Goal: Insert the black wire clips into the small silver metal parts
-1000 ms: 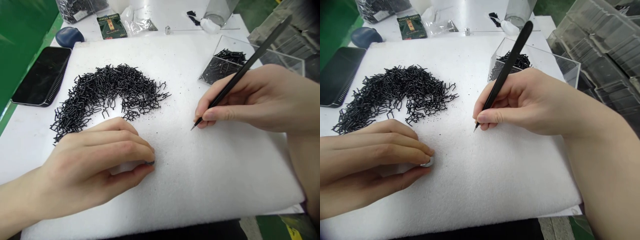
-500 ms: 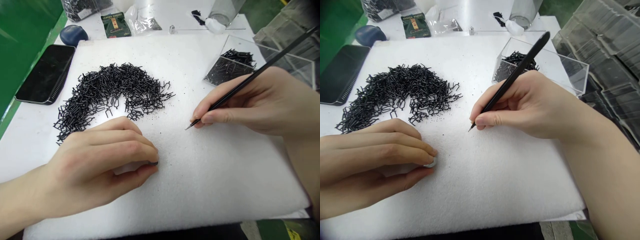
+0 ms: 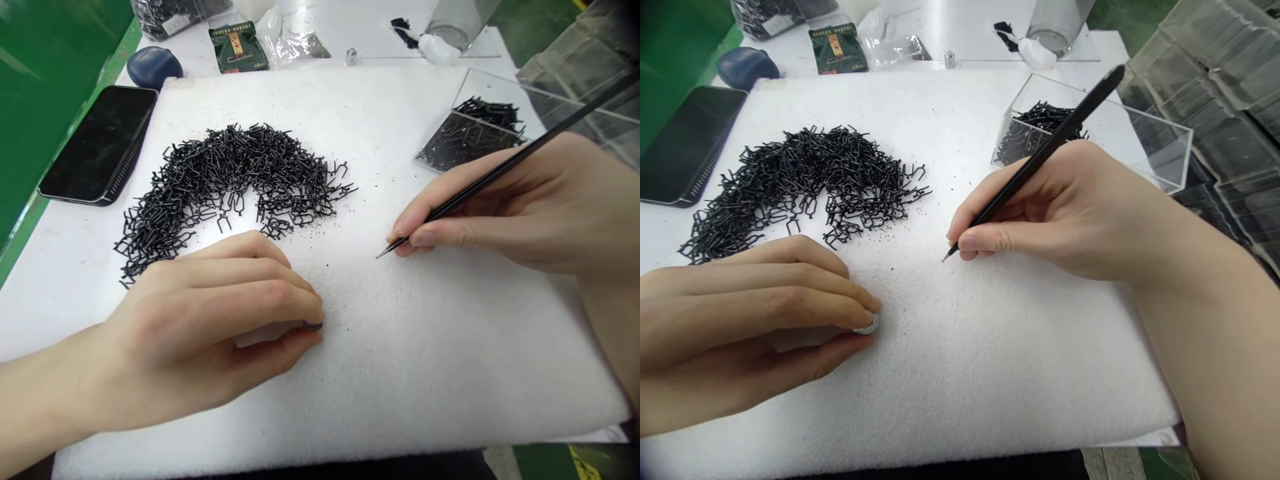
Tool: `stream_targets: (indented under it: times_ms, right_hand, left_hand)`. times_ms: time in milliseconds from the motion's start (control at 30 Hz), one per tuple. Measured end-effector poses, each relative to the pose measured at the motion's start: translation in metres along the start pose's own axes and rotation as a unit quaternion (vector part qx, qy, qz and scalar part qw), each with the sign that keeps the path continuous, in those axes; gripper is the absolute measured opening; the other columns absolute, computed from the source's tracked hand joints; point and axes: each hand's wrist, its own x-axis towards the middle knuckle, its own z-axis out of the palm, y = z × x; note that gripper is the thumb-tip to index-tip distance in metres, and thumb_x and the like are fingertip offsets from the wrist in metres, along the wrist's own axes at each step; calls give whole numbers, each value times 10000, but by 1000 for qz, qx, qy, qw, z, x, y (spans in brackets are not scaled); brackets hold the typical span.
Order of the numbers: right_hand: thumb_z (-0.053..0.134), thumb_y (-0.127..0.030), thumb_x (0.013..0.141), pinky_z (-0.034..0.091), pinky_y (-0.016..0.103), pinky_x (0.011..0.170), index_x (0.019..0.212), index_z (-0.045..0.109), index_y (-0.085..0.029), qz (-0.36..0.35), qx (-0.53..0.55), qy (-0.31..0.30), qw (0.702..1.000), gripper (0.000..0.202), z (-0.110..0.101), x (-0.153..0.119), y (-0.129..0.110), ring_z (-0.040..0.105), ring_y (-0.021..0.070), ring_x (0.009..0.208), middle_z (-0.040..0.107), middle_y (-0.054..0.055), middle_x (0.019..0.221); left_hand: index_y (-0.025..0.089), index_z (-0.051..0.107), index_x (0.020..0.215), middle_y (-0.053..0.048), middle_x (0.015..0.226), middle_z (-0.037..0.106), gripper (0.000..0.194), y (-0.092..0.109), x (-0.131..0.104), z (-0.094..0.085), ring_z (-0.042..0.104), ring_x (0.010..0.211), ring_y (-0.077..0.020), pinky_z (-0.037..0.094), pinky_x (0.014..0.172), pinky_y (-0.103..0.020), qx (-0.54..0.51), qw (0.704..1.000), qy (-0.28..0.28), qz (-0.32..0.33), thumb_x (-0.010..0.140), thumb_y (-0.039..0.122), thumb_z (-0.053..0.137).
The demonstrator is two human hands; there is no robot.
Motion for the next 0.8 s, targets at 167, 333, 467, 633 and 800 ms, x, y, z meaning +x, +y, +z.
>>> stream_targets:
  times_ms: [167,333,467,633,800]
  right_hand:
    - [938,-317,828,716,287,737,888,896,-296,1,9,-5,1000,76,-1,-2,-2,836,202,789,863,-18,846]
    - [935,-276,829,707,257,722,894,896,-300,1,14,-5,1000,80,-1,-1,1,837,193,789,868,-22,846]
    - [925,-316,854,686,264,692,890,892,-327,10,-2,0,1000,50,-1,-2,0,831,194,777,866,-22,841]
    - [909,-294,880,675,309,736,857,861,-365,-21,30,81,996,88,15,-8,-17,813,183,808,853,-46,888]
    - [891,-209,867,700,323,767,955,852,-392,-50,40,3,998,207,36,-10,-20,839,240,884,863,-41,966]
  left_hand:
    - [230,799,1019,30,889,817,175,0,0,-1,761,805,-126,648,839,-207,5,1000,-5,6,944,81,747]
    - [249,795,1037,34,890,820,181,0,2,-2,770,799,-135,669,824,-235,-3,1000,0,1,960,96,735]
    - [226,789,1013,34,875,820,206,3,2,-3,766,790,-122,655,820,-212,-4,1000,-7,0,928,43,749]
    - [228,713,991,39,896,812,58,4,-4,3,738,747,-96,601,694,-191,22,996,29,-78,981,179,741]
    - [244,608,977,60,873,782,192,7,-8,7,751,756,-126,561,638,-226,32,994,57,-90,935,169,780]
